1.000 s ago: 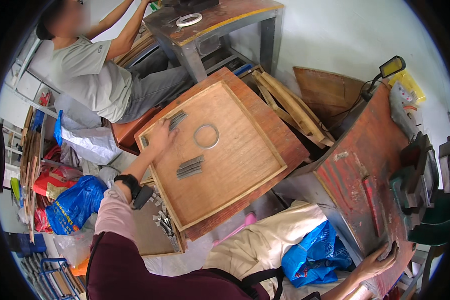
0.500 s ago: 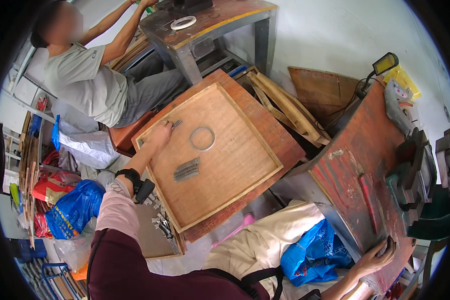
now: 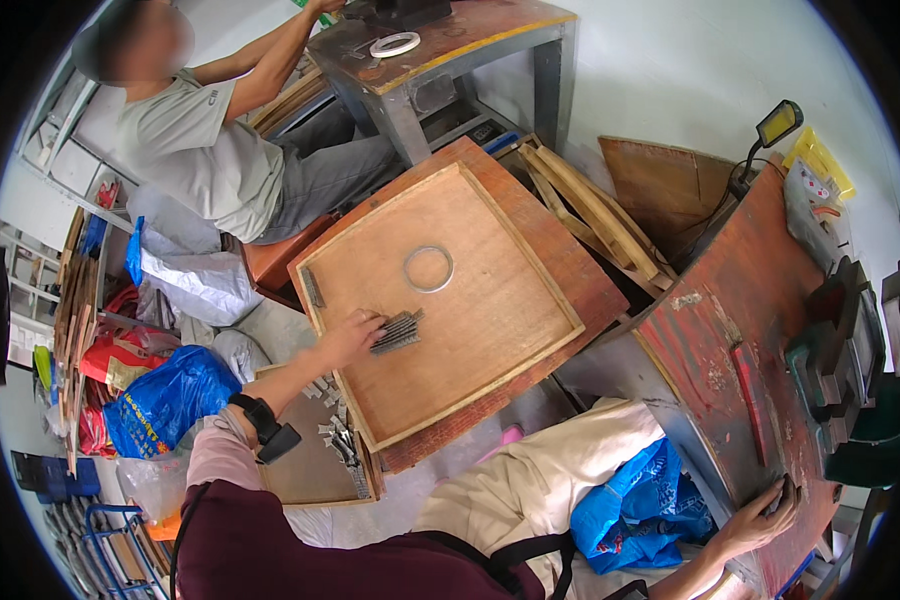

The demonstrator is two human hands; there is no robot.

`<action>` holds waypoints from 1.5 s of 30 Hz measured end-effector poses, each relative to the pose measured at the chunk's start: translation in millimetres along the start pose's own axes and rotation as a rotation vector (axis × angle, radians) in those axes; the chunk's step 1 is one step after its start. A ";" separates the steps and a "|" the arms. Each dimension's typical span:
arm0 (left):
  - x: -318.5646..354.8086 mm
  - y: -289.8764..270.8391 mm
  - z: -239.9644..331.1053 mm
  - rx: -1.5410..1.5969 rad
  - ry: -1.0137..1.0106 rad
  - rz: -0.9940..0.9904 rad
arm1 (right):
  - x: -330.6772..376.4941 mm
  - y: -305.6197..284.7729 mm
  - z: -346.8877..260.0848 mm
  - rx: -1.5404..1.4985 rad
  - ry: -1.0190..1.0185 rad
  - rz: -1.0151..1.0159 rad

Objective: The recorder is operating a manual mechanical press to cut and process metal strips.

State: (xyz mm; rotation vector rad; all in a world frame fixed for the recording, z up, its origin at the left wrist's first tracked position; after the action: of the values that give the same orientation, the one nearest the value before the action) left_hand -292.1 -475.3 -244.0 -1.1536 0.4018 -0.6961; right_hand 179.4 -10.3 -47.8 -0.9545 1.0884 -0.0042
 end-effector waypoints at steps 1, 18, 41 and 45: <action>-1.7 -8.8 -1.8 -0.049 0.024 -0.037 | 1.5 1.1 1.8 -0.002 0.006 -0.011; -43.3 -33.7 -130.1 -0.615 -0.117 -0.544 | 3.5 8.8 9.1 -0.019 0.083 -0.068; -18.9 9.9 24.7 -0.224 -0.120 -0.090 | 0.8 -0.2 -7.8 -0.082 0.091 -0.020; -11.5 16.9 26.9 -0.359 -0.196 0.044 | -1.2 -4.0 -10.0 -0.096 0.072 -0.005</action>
State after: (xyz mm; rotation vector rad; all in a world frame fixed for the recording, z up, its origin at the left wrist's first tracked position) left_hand -278.7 -444.9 -250.5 -1.5335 0.3940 -0.4768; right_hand 173.0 -18.8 -45.5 -1.0500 1.1608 0.0091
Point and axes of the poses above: each hand's wrist, its own x-axis away from the middle knuckle, its own y-axis out of the palm, z = x × y, the point moved 10 cm from there along -x, towards the middle knuckle, and after that the axes turned 11 degrees about -y, right-handed, at the moved point
